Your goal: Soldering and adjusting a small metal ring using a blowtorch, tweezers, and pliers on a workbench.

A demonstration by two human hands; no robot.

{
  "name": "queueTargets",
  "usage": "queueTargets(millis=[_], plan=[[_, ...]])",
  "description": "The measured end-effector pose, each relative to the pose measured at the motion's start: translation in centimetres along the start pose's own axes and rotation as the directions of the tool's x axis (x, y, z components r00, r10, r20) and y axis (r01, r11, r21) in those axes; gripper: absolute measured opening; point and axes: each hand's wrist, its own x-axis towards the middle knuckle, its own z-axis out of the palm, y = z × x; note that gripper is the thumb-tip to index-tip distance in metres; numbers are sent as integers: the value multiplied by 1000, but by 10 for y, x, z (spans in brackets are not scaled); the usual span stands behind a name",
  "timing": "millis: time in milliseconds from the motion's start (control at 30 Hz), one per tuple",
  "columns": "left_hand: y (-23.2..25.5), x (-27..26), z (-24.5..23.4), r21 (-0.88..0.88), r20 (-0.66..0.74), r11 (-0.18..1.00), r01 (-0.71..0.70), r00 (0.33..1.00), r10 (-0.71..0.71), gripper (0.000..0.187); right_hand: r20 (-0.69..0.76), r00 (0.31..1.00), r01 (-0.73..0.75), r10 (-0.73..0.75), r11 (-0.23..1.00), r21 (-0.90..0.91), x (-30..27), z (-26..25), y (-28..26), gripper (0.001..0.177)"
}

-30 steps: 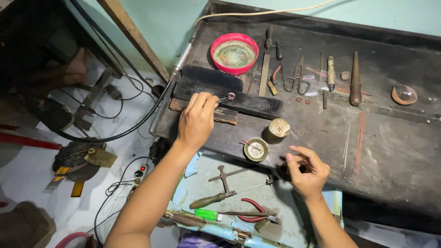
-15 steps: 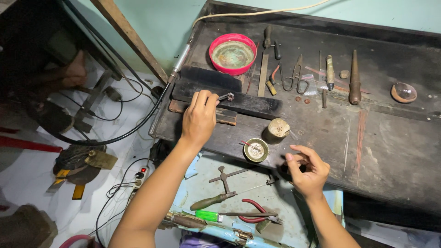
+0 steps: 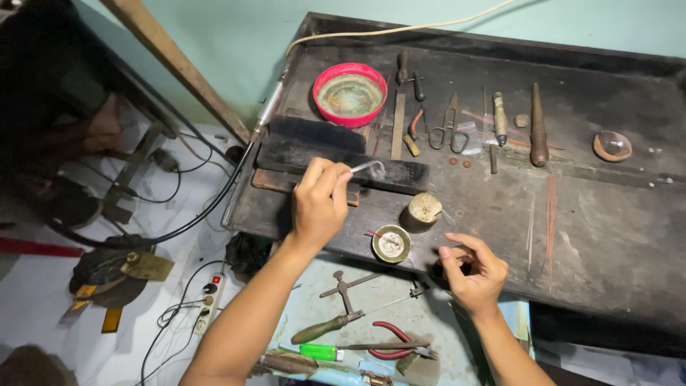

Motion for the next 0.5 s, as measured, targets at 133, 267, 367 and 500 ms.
queueTargets(millis=[133, 267, 367, 500], plan=[[31, 4, -4, -226, 43, 970, 90, 996, -82, 9, -31, 999, 33, -33, 999, -2, 2, 0, 4, 16], [39, -10, 5, -474, 124, 846, 244, 970, -210, 8, -59, 997, 58, -59, 998, -19, 2, 1, 9, 14], [23, -46, 24, -704, 298, 558, 438, 896, -328, 8, -51, 997, 61, -63, 998, -33, 1, 3, 9, 13], [36, -66, 25, -727, 681, -279, 627, 611, -404, 18, -35, 997, 73, -74, 997, -31, 2, 4, 8, 12]])
